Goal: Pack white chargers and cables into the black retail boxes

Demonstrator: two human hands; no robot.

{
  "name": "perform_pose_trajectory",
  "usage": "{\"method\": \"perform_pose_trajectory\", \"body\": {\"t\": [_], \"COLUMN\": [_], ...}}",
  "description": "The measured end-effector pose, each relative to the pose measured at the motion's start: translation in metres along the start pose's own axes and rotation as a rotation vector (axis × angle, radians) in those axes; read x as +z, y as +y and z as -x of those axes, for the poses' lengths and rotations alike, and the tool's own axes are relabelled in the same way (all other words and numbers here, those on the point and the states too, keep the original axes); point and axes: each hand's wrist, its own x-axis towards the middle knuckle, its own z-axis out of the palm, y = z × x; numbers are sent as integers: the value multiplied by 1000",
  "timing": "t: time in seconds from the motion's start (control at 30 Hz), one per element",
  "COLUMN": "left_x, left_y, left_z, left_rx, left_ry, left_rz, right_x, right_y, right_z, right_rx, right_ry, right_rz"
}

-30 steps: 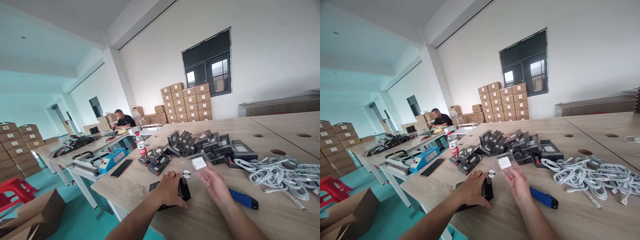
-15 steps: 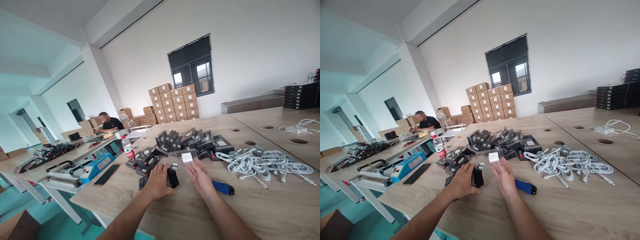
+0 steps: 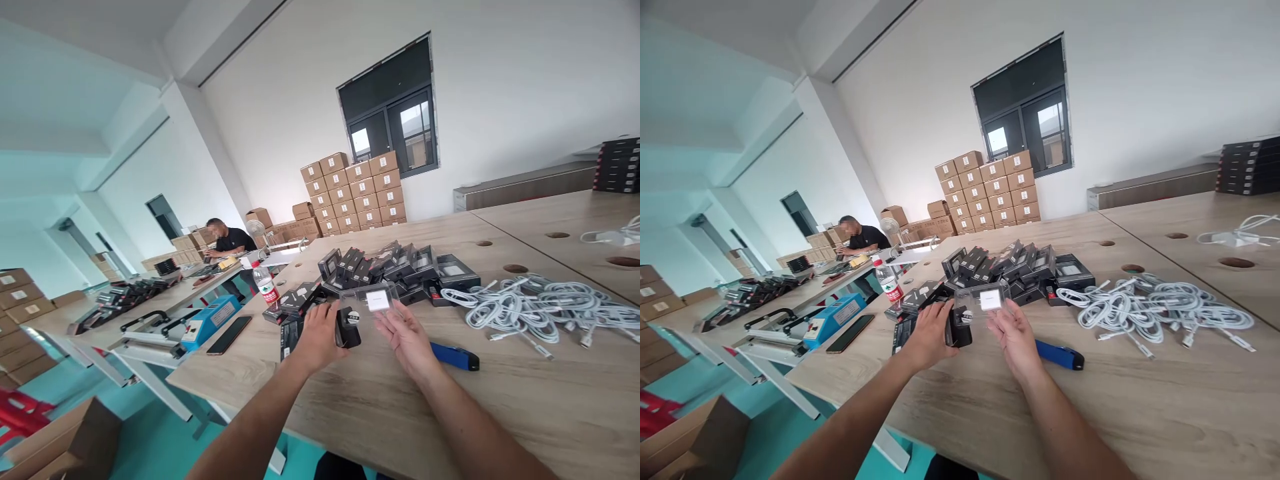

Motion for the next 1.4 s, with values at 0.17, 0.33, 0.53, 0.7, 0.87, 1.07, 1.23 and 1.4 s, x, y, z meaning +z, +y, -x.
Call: {"method": "perform_pose_trajectory", "body": {"t": [0.17,0.33,0.53,0.7,0.87,1.07,1.23,1.4], "left_x": [0,-11,-18,-16,-23,-39,-29,15], "left_y": [-6,-10,-3,2,5,16,35,63], "left_z": [-7,-11,-10,-7,-3,-1,5,1], "left_rx": [-5,11,16,96,30,44,113,-86], "left_ry": [107,125,57,-15,-34,-76,-25,277], "left_rz": [-6,-7,52,136,287,532,699,1198], "right_x": [2,4,7,11,11,7,0,-21], "right_y": [1,2,2,1,-9,-13,-12,-18], "right_z": [2,5,9,16,13,16,30,7], "right_rx": [29,29,33,207,307,358,343,40], "right_ry": [-37,-69,-49,-102,-146,-197,-295,-51], "right_rz": [36,80,113,139,5,159,320,356]}}
